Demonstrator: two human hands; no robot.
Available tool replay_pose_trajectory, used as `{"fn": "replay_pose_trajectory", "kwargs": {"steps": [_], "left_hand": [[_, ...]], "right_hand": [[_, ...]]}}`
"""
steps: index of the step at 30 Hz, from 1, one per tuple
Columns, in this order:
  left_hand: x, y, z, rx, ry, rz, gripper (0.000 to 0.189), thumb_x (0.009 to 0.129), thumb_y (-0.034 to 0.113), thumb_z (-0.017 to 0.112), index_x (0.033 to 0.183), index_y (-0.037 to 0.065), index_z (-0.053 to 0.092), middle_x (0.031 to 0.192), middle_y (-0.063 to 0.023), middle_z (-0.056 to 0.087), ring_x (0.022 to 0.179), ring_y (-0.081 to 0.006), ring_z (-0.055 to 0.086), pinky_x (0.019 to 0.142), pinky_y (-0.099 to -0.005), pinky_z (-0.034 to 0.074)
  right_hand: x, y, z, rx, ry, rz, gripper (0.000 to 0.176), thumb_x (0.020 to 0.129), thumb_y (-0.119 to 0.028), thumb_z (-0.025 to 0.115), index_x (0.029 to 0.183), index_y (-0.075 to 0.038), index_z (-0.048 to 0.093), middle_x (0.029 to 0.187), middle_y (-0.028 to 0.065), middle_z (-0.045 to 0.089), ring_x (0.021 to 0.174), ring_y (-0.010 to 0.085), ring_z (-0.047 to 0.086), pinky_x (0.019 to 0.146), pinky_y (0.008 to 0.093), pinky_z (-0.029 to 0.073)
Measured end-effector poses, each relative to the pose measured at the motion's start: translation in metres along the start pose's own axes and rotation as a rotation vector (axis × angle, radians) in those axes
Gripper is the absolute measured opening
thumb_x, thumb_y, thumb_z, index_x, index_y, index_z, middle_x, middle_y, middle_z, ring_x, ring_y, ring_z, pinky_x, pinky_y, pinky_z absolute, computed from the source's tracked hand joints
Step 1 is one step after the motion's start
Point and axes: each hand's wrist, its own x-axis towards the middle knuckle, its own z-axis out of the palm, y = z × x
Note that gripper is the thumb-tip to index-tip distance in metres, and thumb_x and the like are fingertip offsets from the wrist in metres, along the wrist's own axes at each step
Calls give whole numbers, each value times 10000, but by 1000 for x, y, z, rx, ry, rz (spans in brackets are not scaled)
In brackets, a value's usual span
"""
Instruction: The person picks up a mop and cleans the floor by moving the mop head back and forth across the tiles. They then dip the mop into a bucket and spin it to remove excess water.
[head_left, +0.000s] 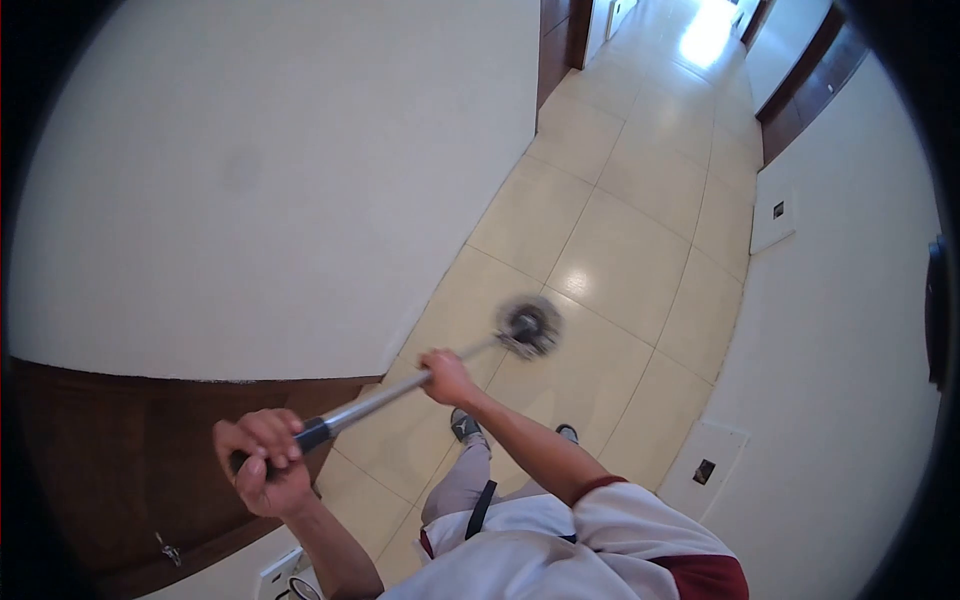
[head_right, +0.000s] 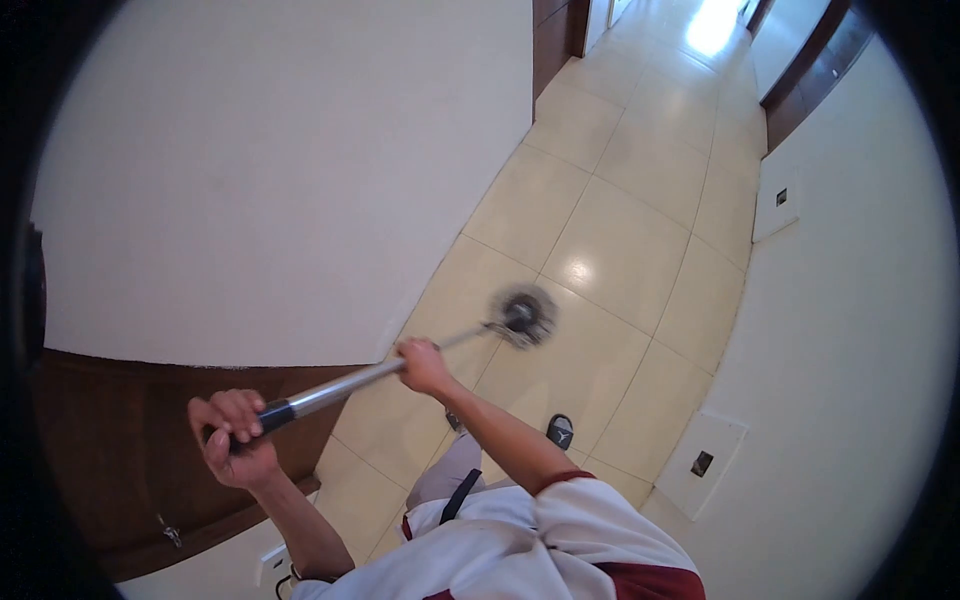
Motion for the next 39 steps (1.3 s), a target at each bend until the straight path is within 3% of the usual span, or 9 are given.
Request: {"fn": "replay_pose_trajectory", "kwargs": {"steps": [3, 7, 11, 16, 18, 21, 25, 33, 39], "left_hand": [[-9, -24, -22, 215, 283, 138, 156, 841, 153, 474, 753, 103, 354, 538, -30, 366, 473, -123, 355, 521, -326, 423], [-13, -32, -51, 135, 132, 129, 185, 855, 178, 485, 749, 100, 356, 538, -26, 377, 469, -101, 339, 531, -275, 406], [-2, -20, 9, -133, -104, -91, 183, 835, 176, 499, 746, 94, 362, 523, -10, 385, 463, -99, 373, 497, -280, 403], [-86, -68, 129, -392, -569, -367, 156, 766, 183, 569, 806, 34, 543, 577, -66, 524, 484, -153, 500, 463, -301, 421], [-145, -87, 158, -311, -798, -554, 182, 751, 154, 585, 845, 0, 561, 683, -97, 554, 599, -216, 546, 584, -371, 481], [-187, -116, 156, -365, -712, -711, 113, 719, 92, 580, 776, -4, 562, 729, -91, 582, 713, -216, 570, 769, -391, 493], [-151, -114, 55, -418, -481, -767, 81, 701, 71, 587, 724, -7, 580, 724, -98, 599, 788, -213, 578, 888, -423, 464], [0, 48, -105, -162, 172, -17, 226, 806, 261, 581, 816, 57, 483, 626, -35, 421, 581, -148, 421, 640, -316, 389], [-20, 33, -150, -10, 112, 57, 276, 880, 335, 485, 827, 64, 480, 628, -18, 413, 568, -134, 413, 630, -309, 366]], "right_hand": [[75, -15, 31, -4, -89, -21, 197, 694, -49, 601, 890, -38, 604, 1023, 166, 576, 993, 377, 556, 841, 478, 481], [62, -13, 31, -11, 53, 7, 225, 670, -10, 595, 892, -21, 564, 956, 188, 567, 967, 385, 538, 824, 462, 469], [-40, 11, -34, -31, 199, -131, 218, 669, 17, 577, 883, 8, 534, 931, 189, 545, 951, 392, 514, 830, 456, 440], [-242, 100, -93, -86, 525, 356, 245, 628, -40, 690, 820, -23, 538, 857, 157, 518, 900, 358, 488, 781, 437, 394], [-312, 158, -99, -243, 743, 425, 259, 574, -1, 633, 789, -45, 496, 823, 125, 489, 834, 322, 459, 764, 399, 362], [-344, 198, -99, -302, 782, 576, 255, 581, 38, 603, 779, -69, 484, 798, 118, 494, 828, 332, 462, 772, 408, 353], [-273, 166, -48, -303, 603, 407, 245, 593, 62, 615, 766, -64, 496, 784, 144, 502, 812, 342, 481, 692, 434, 364], [10, -67, 102, 250, 57, -129, 264, 631, 29, 608, 864, -51, 514, 904, 174, 537, 936, 383, 504, 799, 440, 409], [50, -71, 133, 189, 65, -74, 265, 642, 48, 571, 881, -44, 501, 905, 179, 534, 930, 390, 508, 814, 459, 422]]}}
